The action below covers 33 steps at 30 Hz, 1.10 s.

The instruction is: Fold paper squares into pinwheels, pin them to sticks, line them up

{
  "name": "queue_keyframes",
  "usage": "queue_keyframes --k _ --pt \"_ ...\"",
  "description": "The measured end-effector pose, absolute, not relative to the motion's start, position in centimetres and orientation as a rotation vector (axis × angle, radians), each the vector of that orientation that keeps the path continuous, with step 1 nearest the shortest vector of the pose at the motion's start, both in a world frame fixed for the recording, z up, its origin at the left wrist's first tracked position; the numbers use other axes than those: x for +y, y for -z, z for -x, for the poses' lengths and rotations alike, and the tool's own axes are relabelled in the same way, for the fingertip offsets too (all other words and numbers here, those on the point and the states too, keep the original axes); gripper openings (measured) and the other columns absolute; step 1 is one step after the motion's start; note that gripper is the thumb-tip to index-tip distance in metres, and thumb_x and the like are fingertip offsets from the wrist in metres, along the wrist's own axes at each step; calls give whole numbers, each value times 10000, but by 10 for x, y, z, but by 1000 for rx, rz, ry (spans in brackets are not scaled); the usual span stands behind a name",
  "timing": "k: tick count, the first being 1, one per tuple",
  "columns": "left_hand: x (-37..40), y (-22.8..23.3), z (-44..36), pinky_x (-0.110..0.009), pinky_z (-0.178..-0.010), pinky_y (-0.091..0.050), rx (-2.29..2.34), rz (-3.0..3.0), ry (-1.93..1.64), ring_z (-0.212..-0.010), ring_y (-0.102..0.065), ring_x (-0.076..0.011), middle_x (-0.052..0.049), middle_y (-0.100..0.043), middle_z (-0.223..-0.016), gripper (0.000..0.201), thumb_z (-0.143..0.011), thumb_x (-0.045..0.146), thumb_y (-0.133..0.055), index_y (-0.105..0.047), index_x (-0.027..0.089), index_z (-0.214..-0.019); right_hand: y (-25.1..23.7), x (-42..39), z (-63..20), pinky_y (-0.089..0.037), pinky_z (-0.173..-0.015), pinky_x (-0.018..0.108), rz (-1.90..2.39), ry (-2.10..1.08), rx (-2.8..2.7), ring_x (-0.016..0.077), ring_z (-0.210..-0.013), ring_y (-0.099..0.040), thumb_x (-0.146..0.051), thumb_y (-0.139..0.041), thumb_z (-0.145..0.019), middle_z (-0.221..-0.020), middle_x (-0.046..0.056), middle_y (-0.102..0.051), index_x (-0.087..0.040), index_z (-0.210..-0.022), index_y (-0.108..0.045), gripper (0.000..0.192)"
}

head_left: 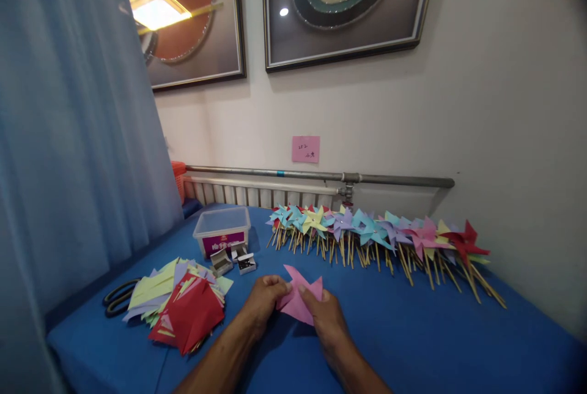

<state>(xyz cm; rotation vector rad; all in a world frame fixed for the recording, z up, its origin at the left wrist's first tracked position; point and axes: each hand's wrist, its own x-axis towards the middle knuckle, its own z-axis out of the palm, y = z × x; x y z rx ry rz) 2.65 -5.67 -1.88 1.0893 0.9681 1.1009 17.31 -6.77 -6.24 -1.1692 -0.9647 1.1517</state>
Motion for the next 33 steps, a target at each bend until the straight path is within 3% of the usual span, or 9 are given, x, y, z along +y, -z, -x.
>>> queue_keyframes --k 7,16,33 --pt "-51 22 -25 -262 -522 -249 1029 -1237 -1131 -475 -377 -100 35 -497 -476 272 -599 393 -759 -590 186 -550 58 -67 -172 -510 -537 279 1214 -1149 -920 199 -587 -658 -482 -778 -703 -669 46 -728 -174 -795 -704 330" --pt "-51 21 -26 -266 -508 -245 1102 -1303 -1114 -460 -358 -108 38 -470 -453 269 -645 388 -710 -535 221 -529 55 -68 -174 -500 -545 280 1235 -1111 -996 202 -595 -652 -495 -741 -733 -643 41 -711 -191 -743 -673 311" --pt "-51 27 -31 -274 -538 -217 1169 -1256 -1173 -488 -321 -112 39 -425 -458 404 -656 450 -781 -498 220 -482 68 -62 -172 -531 -582 319 1199 -1113 -985 241 -646 -692 -555 -762 -708 -747 74 -765 -177 -832 -731 399"
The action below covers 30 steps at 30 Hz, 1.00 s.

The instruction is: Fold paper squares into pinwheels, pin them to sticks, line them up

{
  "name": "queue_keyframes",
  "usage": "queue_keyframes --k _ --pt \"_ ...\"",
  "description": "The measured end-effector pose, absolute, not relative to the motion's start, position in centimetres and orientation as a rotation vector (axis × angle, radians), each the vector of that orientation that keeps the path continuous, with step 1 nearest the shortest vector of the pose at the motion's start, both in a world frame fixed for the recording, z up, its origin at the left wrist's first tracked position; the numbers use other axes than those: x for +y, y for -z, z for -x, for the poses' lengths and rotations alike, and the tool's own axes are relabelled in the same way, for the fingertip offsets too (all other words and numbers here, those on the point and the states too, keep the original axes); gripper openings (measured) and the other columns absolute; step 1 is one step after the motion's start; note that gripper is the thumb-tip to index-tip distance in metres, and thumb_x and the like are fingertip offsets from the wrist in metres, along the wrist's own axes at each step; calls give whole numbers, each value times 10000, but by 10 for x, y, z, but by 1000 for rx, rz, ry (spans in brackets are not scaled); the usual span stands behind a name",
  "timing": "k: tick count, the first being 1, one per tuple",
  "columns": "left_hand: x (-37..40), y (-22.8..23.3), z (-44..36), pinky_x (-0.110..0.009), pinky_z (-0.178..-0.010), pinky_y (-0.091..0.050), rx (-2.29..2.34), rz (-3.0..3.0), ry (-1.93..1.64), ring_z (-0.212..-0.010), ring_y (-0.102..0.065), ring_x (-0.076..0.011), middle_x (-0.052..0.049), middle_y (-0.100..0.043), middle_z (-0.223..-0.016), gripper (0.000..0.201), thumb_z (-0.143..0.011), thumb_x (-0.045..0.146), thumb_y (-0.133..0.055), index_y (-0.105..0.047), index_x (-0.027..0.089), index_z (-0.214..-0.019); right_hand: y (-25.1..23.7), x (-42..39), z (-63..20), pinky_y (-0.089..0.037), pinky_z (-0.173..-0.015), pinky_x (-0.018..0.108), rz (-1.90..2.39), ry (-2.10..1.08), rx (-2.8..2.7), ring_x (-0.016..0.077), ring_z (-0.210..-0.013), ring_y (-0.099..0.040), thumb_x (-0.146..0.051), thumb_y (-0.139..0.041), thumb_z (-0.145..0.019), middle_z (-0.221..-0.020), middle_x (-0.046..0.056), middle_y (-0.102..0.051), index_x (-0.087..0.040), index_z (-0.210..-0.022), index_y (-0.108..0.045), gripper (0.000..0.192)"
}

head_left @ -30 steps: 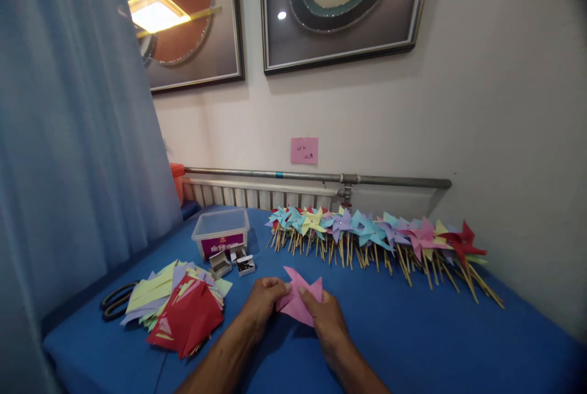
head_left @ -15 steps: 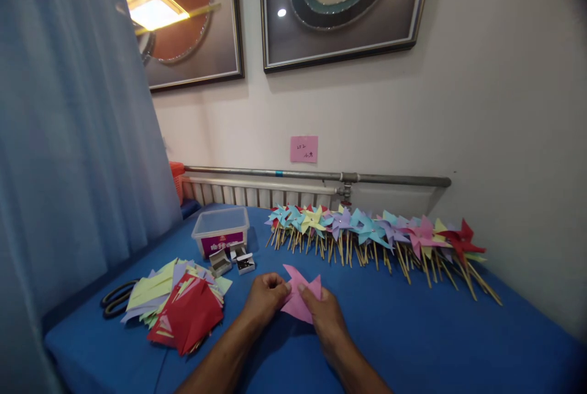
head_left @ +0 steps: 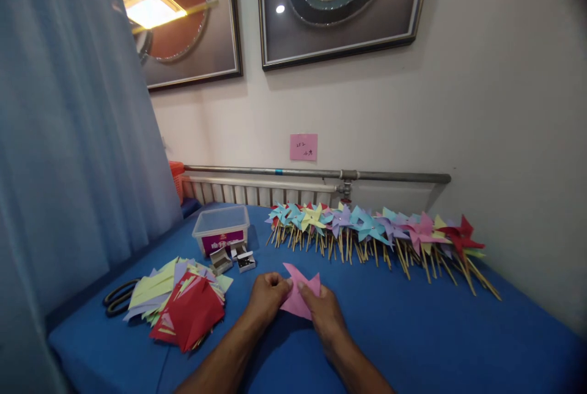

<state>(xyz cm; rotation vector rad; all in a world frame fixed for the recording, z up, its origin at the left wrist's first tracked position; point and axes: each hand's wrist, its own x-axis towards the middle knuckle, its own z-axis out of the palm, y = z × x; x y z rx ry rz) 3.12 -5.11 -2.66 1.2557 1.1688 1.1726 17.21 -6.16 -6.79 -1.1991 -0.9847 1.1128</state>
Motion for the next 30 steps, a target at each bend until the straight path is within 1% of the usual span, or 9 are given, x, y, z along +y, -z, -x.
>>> queue_keyframes --k 2,4,7,10,13,17,23,27,30 --pt "-51 25 -28 -272 -544 -223 1110 -1203 -1126 -495 -327 -107 40 -432 -477 415 -647 472 -779 -495 213 -492 70 -61 -172 -517 -558 308 1205 -1092 -999 225 -619 -671 -568 -759 -710 -725 66 -753 -175 -817 -730 409" --pt "-50 22 -26 -269 -550 -241 1031 -1126 -1048 -503 -358 -105 33 -471 -508 397 -624 468 -791 -514 199 -529 70 -60 -172 -493 -525 292 1216 -1075 -1020 205 -587 -642 -573 -759 -712 -685 54 -730 -169 -796 -728 414" --pt "-49 19 -26 -265 -558 -278 932 -1019 -969 -506 -407 -105 22 -523 -538 358 -562 390 -828 -539 180 -584 65 -64 -172 -473 -509 275 1207 -1077 -1053 183 -569 -615 -560 -773 -711 -659 43 -705 -161 -779 -723 409" --pt "-48 18 -30 -266 -565 -314 890 -947 -972 -514 -455 -115 14 -553 -544 332 -517 302 -835 -537 177 -595 56 -68 -172 -465 -510 258 1168 -1114 -1061 165 -571 -599 -524 -777 -716 -663 34 -695 -159 -757 -709 373" --pt "-48 21 -33 -265 -561 -321 895 -938 -999 -510 -467 -118 8 -573 -541 335 -495 281 -842 -538 178 -591 51 -70 -172 -447 -505 241 1137 -1163 -1066 143 -555 -572 -487 -778 -713 -636 20 -672 -157 -726 -693 340" --pt "-49 25 -32 -263 -551 -308 906 -976 -1031 -496 -435 -108 22 -561 -528 343 -503 319 -848 -541 188 -584 55 -67 -173 -420 -483 229 1161 -1193 -1078 126 -519 -538 -488 -789 -705 -585 3 -637 -149 -721 -699 351" --pt "-54 19 -35 -256 -501 -226 975 -1041 -1049 -445 -357 -92 51 -476 -464 369 -538 381 -824 -493 217 -551 59 -67 -175 -487 -551 250 1095 -1248 -1097 162 -604 -624 -553 -785 -719 -709 47 -718 -126 -847 -752 448" --pt "-53 18 -38 -256 -485 -197 999 -1040 -1080 -421 -325 -79 60 -432 -439 392 -531 392 -819 -465 224 -527 56 -70 -176 -479 -555 260 1111 -1241 -1104 177 -620 -632 -588 -758 -739 -717 47 -719 -127 -887 -750 484" --pt "-49 23 -40 -256 -479 -197 1040 -1028 -1107 -413 -324 -76 58 -426 -429 393 -527 383 -816 -457 224 -514 54 -68 -177 -463 -543 266 1148 -1236 -1097 181 -595 -620 -590 -752 -722 -674 40 -708 -133 -850 -741 475"
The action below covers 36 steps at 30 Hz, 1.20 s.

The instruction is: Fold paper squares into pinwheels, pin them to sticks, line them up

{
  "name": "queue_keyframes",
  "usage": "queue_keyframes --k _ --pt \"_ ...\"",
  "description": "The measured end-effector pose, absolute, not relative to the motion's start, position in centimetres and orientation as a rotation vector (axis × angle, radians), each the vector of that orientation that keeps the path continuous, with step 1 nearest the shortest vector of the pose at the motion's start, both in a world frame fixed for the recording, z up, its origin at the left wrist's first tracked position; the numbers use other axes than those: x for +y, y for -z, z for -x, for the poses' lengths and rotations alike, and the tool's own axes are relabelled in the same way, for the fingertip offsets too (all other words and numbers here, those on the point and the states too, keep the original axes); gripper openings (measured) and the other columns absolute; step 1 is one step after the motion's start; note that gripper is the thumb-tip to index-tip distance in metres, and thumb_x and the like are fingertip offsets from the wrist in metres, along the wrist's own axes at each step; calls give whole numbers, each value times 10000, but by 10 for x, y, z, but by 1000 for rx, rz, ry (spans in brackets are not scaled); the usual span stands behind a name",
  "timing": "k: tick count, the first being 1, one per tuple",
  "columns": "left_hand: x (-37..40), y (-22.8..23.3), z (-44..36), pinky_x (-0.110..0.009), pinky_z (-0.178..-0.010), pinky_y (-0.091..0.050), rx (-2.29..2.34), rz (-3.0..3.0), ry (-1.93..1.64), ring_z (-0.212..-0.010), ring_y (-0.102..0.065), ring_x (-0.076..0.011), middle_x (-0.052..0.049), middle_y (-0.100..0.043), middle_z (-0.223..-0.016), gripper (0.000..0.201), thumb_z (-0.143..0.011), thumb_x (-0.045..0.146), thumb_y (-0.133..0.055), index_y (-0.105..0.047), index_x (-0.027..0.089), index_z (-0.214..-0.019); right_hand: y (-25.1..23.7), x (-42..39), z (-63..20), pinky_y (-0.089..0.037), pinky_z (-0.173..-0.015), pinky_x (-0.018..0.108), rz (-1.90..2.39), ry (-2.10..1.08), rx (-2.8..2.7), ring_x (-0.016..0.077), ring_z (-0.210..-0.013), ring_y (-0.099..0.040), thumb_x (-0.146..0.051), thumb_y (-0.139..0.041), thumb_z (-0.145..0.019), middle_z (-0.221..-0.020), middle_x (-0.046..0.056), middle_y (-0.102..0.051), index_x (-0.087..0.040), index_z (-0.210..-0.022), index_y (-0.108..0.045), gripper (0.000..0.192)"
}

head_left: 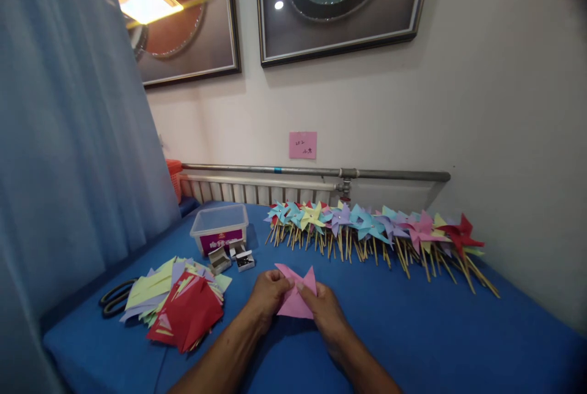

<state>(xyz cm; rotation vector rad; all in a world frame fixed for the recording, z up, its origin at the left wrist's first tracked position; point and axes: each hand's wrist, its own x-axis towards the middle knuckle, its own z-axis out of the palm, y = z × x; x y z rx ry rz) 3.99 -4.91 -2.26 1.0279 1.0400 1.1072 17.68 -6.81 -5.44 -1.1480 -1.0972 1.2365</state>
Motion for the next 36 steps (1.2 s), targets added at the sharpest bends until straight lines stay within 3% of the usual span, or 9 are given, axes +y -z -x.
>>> queue_keyframes --k 6,12,21,29,36 --pt "-46 27 -41 -243 -470 -244 1008 -972 -1136 -408 -351 -78 49 -460 -427 409 -495 389 -849 -484 206 -516 54 -66 -177 -442 -528 265 1225 -1149 -1059 186 -575 -613 -498 -775 -684 -638 28 -697 -140 -825 -741 386" --pt "-45 26 -34 -252 -549 -362 986 -999 -1137 -501 -491 -113 -1 -603 -538 304 -538 365 -843 -621 164 -591 54 -67 -182 -477 -564 275 1187 -1156 -1042 198 -607 -641 -478 -765 -718 -685 40 -727 -142 -864 -748 367" --pt "-41 35 -37 -253 -481 -232 1164 -1171 -1114 -427 -354 -89 35 -485 -443 377 -635 416 -815 -533 193 -522 58 -64 -180 -477 -542 277 1238 -1114 -1042 208 -605 -652 -454 -762 -705 -700 55 -747 -147 -831 -756 333" --pt "-44 36 -44 -248 -472 -181 1185 -1160 -1164 -438 -287 -74 55 -418 -433 398 -624 447 -779 -489 200 -510 53 -65 -176 -495 -560 283 1208 -1145 -1021 222 -628 -676 -445 -758 -697 -721 58 -758 -146 -862 -773 341" --pt "-45 31 -39 -239 -500 -277 1047 -1058 -1131 -466 -385 -82 33 -505 -488 412 -544 448 -844 -536 174 -548 53 -68 -178 -484 -548 287 1247 -1096 -1045 222 -633 -665 -450 -734 -717 -710 58 -744 -169 -806 -752 295"
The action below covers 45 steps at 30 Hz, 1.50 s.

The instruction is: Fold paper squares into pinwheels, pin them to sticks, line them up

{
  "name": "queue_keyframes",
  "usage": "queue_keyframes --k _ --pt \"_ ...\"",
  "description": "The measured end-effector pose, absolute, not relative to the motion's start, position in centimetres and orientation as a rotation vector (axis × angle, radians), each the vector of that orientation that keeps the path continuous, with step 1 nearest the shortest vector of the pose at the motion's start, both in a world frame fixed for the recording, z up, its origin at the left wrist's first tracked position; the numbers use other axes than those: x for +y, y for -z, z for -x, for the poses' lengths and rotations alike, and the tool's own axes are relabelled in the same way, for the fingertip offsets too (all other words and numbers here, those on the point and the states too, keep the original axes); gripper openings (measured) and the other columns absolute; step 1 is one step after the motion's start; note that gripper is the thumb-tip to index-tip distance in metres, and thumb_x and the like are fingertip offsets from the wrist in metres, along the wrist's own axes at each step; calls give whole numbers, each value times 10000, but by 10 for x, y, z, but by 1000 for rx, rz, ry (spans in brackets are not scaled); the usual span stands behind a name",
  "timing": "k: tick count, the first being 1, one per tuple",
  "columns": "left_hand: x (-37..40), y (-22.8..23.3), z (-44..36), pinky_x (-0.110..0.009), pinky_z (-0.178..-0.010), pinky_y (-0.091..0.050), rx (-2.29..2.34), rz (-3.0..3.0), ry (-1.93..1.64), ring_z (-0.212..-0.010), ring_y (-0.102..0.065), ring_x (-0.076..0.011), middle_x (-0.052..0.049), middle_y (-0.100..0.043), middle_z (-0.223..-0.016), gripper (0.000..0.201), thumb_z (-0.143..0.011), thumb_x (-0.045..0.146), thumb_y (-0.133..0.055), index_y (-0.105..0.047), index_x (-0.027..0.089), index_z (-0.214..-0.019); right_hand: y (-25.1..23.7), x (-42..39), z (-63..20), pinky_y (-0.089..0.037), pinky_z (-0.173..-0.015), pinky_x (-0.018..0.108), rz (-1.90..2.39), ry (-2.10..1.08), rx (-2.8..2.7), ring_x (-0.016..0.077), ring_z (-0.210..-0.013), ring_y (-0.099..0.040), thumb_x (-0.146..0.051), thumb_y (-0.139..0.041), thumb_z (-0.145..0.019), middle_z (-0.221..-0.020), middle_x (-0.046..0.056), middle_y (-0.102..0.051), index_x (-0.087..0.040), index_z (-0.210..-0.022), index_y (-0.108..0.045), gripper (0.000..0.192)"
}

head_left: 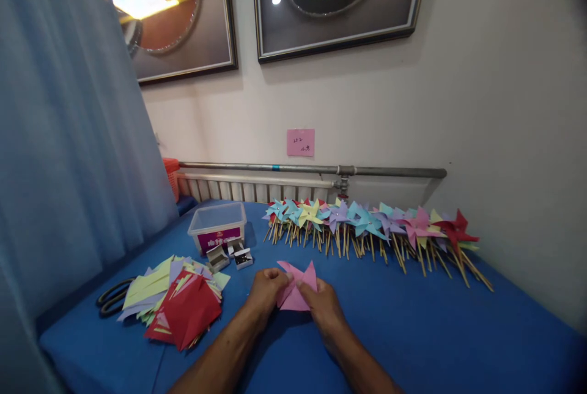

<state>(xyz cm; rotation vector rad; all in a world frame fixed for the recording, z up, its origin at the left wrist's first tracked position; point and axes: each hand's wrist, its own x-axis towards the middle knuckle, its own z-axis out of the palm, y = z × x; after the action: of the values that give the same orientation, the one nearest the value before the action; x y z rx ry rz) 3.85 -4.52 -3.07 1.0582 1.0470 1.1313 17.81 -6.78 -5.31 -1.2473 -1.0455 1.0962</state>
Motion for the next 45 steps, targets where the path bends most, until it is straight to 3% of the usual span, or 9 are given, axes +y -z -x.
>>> queue_keyframes --k 6,11,19,24,30,39,45 --pt "-51 22 -37 -246 -553 -381 902 -896 -1039 -509 -507 -112 11 -598 -556 362 -458 278 -869 -551 176 -596 45 -73 -177 -455 -519 261 1221 -1105 -1089 183 -604 -624 -443 -705 -738 -687 35 -716 -160 -832 -769 306" --pt "-54 18 -41 -259 -576 -414 927 -895 -1047 -524 -535 -126 17 -615 -567 311 -482 254 -843 -565 190 -603 50 -66 -178 -452 -521 264 1219 -1124 -1102 181 -595 -618 -404 -735 -695 -672 35 -711 -145 -805 -770 284" --pt "-49 21 -47 -241 -489 -309 1055 -980 -1113 -444 -431 -101 40 -523 -463 287 -505 258 -786 -507 205 -549 49 -63 -182 -435 -532 267 1187 -1129 -1084 177 -584 -598 -453 -767 -670 -654 29 -699 -155 -770 -747 315" --pt "-47 32 -47 -234 -473 -263 1032 -944 -1162 -428 -380 -87 48 -484 -452 263 -544 304 -761 -519 202 -555 54 -62 -184 -379 -489 255 1112 -1145 -958 142 -498 -504 -552 -768 -662 -528 -23 -590 -204 -631 -622 379" --pt "-46 35 -43 -243 -518 -362 978 -928 -1167 -476 -476 -112 22 -568 -524 222 -581 291 -784 -604 177 -641 48 -69 -177 -498 -618 304 992 -1242 -936 221 -665 -670 -484 -834 -636 -740 39 -744 -194 -875 -702 398" --pt "-50 28 -48 -225 -464 -304 1117 -999 -1137 -416 -408 -85 54 -502 -449 277 -585 206 -782 -509 188 -550 46 -70 -175 -509 -619 297 1109 -1089 -982 220 -674 -668 -442 -832 -628 -744 24 -735 -194 -850 -677 367" --pt "-50 26 -47 -230 -461 -298 1162 -1054 -1111 -423 -409 -89 45 -510 -450 272 -600 212 -792 -530 178 -538 46 -69 -177 -498 -603 295 1133 -1037 -1024 219 -659 -647 -454 -807 -641 -711 11 -710 -206 -842 -675 346"
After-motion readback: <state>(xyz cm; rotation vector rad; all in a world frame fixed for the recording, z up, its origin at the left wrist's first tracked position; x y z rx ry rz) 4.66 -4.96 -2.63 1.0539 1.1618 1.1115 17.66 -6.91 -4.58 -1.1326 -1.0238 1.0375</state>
